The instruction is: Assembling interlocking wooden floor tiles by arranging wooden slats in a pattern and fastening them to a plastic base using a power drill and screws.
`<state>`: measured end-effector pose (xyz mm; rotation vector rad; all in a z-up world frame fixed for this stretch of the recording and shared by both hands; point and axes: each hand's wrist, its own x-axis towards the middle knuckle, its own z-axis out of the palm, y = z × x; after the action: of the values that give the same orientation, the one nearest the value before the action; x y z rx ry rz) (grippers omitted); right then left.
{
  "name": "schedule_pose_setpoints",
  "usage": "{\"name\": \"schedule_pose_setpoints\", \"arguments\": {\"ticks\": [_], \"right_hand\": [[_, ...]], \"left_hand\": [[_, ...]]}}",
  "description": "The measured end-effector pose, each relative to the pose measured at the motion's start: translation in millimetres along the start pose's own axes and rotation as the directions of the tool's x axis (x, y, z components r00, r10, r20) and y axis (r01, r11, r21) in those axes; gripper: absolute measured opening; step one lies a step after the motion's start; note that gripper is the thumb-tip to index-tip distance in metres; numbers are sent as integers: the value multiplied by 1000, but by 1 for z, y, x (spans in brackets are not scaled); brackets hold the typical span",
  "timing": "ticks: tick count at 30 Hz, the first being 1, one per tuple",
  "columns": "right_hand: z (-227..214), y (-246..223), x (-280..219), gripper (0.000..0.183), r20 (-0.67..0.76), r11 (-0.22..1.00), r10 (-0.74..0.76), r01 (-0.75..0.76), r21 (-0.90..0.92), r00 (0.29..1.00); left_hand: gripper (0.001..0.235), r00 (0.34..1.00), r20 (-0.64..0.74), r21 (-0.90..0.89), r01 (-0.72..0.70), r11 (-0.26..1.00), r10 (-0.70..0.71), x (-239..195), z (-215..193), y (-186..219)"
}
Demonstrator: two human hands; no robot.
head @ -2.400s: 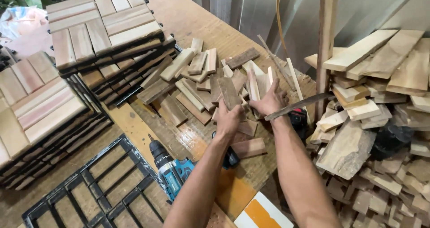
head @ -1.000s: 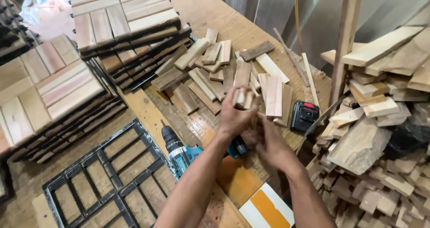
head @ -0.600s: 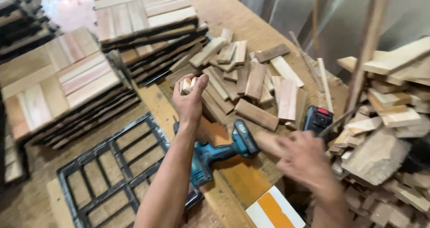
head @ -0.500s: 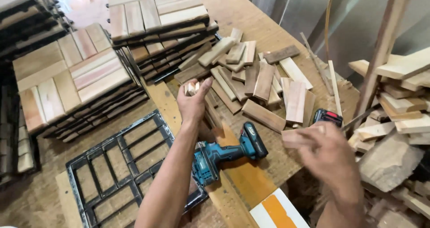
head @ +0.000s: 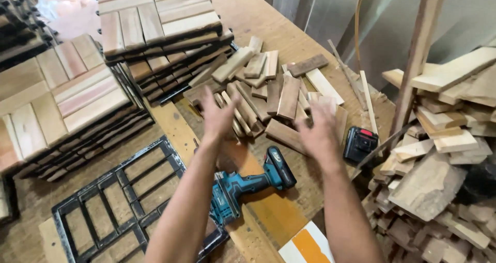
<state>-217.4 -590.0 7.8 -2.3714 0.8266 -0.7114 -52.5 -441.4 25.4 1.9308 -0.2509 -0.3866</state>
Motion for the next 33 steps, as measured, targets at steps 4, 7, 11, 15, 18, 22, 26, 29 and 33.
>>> {"name": "schedule_pose_setpoints", "arguments": {"ticks": [4, 7, 11, 15, 18, 22, 26, 29, 33], "right_hand": [[20, 95, 42, 101, 202, 817, 549, -471, -332, 811], [20, 107, 54, 112, 271, 819, 558, -468, -332, 784], [31, 95, 56, 135, 272, 794, 593, -494, -355, 758], [20, 61, 54, 139, 240, 807, 578, -500, -316, 780], [0, 35, 54, 131, 210, 834, 540, -485, -264, 815], [-35, -6, 52, 120, 153, 862, 502, -476, -177, 851], [-7, -49, 66, 121, 265, 934, 310, -345, 93, 913], [12, -75, 62, 125, 305, 915, 149, -248, 319, 941], [-1, -63, 44, 85, 111, 982, 24, -45, 186, 994]], "left_hand": [[107, 991, 85, 98, -109, 989, 101, 7, 30, -52], [92, 967, -3, 185, -249, 951, 254, -3, 36, -48], [101, 985, -129, 170, -90, 981, 113, -21, 26, -45], [103, 990, 138, -53, 27, 998, -19, -42, 11, -22], [98, 987, 157, -166, 46, 985, -19, -33, 0, -32], [86, 990, 138, -169, -6, 986, 29, -22, -6, -51], [86, 994, 102, -366, 83, 927, -49, -28, -6, -53], [95, 988, 102, -313, 141, 939, -115, -35, -7, -34], [103, 982, 49, -195, 189, 962, -182, -38, -17, -31]]}}
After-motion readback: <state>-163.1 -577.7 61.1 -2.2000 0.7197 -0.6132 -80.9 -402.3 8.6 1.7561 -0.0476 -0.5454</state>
